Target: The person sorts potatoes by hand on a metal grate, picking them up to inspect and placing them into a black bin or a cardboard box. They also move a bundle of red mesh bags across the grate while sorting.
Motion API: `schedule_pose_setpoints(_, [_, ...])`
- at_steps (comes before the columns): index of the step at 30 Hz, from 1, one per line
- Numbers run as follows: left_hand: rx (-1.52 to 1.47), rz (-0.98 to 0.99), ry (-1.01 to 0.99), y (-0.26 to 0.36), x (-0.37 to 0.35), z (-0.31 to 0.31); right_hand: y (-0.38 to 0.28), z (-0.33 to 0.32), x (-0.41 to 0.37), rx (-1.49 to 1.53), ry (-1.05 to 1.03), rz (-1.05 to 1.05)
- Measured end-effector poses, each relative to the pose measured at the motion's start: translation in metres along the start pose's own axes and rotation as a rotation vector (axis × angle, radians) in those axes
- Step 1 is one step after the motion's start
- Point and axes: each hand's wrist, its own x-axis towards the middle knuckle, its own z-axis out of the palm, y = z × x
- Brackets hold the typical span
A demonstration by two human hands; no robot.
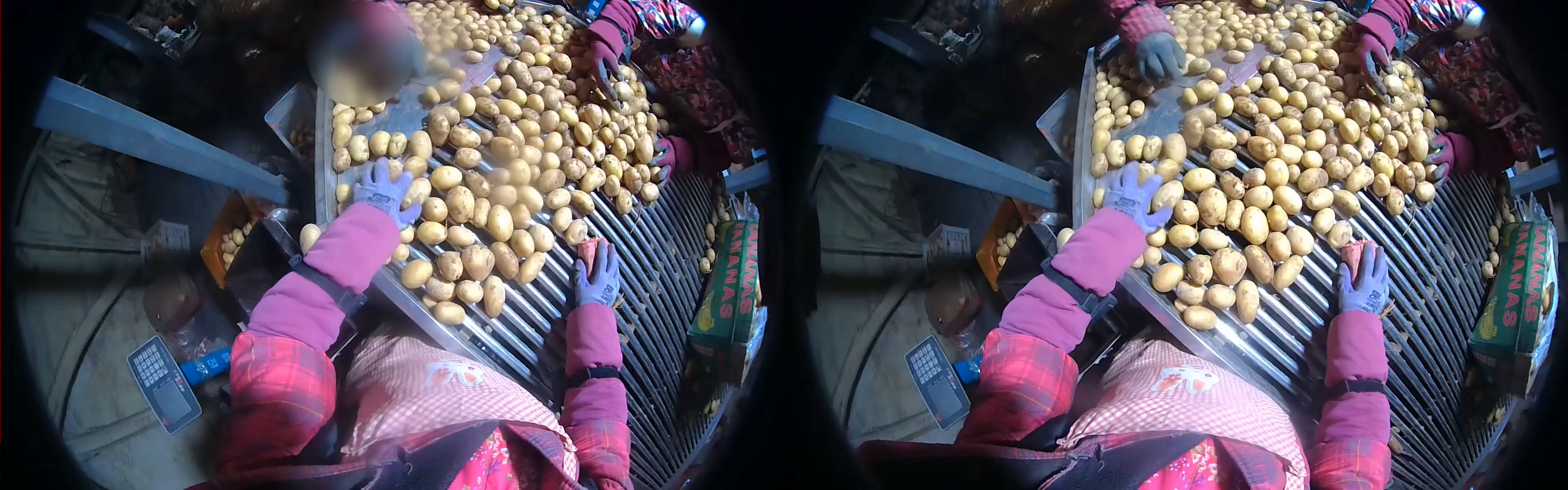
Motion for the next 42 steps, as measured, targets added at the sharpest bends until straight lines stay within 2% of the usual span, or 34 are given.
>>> schedule_pose_setpoints(2, [-0.053,0.125,-0.031,0.002,-0.009,-0.001,0.000,0.000,-0.001,0.000,0.003,0.000])
schedule_pose_setpoints(3, [-0.054,0.122,-0.033,0.004,-0.008,-0.001,0.000,0.001,-0.001,0.000,0.002,-0.003])
schedule_pose_setpoints(7, [0.113,0.052,0.043,0.016,0.005,-0.001,0.002,0.001,0.000,0.017,0.003,-0.010])
schedule_pose_setpoints(9, [0.077,-0.043,-0.086,0.014,0.023,-0.008,0.003,0.004,0.000,-0.007,-0.004,-0.003])
schedule_pose_setpoints(11, [0.004,-0.065,-0.048,-0.001,0.033,0.002,0.004,0.004,0.000,0.005,-0.007,-0.002])
schedule_pose_setpoints(13, [-0.335,-0.094,-0.098,-0.012,0.037,-0.008,0.003,0.003,0.000,0.011,-0.013,0.000])
schedule_pose_setpoints(14, [-0.308,-0.092,-0.197,-0.015,0.043,-0.012,0.003,0.003,0.000,0.009,-0.025,0.014])
schedule_pose_setpoints(15, [-0.308,-0.095,-0.195,-0.015,0.042,-0.012,0.002,0.003,-0.001,0.010,-0.025,0.011])
schedule_pose_setpoints(18, [-0.158,0.092,-0.020,-0.015,0.037,-0.002,0.001,0.002,0.000,0.004,-0.004,-0.007])
schedule_pose_setpoints(22, [-0.077,0.153,0.006,-0.024,0.047,0.015,0.001,0.000,-0.001,0.018,-0.001,-0.013])
schedule_pose_setpoints(24, [-0.899,-0.148,-0.119,-0.033,0.051,0.013,0.003,0.003,-0.001,0.007,0.014,-0.020])
schedule_pose_setpoints(25, [-1.307,-0.299,-0.174,-0.030,0.047,-0.012,0.005,0.005,-0.001,0.002,0.017,-0.024])
schedule_pose_setpoints(26, [-1.818,-0.295,-0.228,-0.025,0.028,-0.035,0.006,0.005,-0.001,0.002,0.029,-0.039])
schedule_pose_setpoints(27, [-2.159,-0.335,-0.210,-0.044,0.024,-0.011,0.007,0.006,-0.001,0.005,0.040,-0.057])
schedule_pose_setpoints(29, [-2.979,-0.139,-0.064,-0.024,-0.010,-0.032,0.013,0.012,-0.002,-0.006,0.047,-0.068])
schedule_pose_setpoints(31, [-2.815,-0.185,0.131,-0.020,-0.027,-0.048,0.016,0.014,0.000,-0.019,0.030,-0.068])
schedule_pose_setpoints(32, [-2.860,-0.087,0.106,-0.024,-0.033,-0.042,0.016,0.014,0.000,-0.019,0.020,-0.055])
schedule_pose_setpoints(33, [-2.869,-0.090,0.144,-0.028,-0.037,-0.041,0.016,0.014,0.000,-0.021,0.014,-0.043])
schedule_pose_setpoints(35, [-2.817,-0.189,0.168,-0.037,-0.044,-0.041,0.022,0.020,0.001,-0.014,0.044,-0.085])
schedule_pose_setpoints(36, [-2.764,-0.342,0.316,-0.037,-0.054,-0.049,0.019,0.016,0.001,-0.012,0.034,-0.074])
schedule_pose_setpoints(37, [-2.767,-0.351,0.355,-0.047,-0.065,-0.046,0.020,0.017,0.002,-0.012,0.043,-0.098])
schedule_pose_setpoints(39, [-2.766,-0.282,0.223,-0.068,-0.083,-0.035,0.018,0.016,0.002,-0.027,0.024,-0.060])
schedule_pose_setpoints(40, [-2.744,-0.383,0.378,-0.075,-0.088,-0.028,0.016,0.015,0.002,-0.034,0.027,-0.057])
schedule_pose_setpoints(42, [-2.795,-0.420,0.428,-0.091,-0.110,-0.023,0.017,0.013,0.003,-0.016,0.019,-0.088])
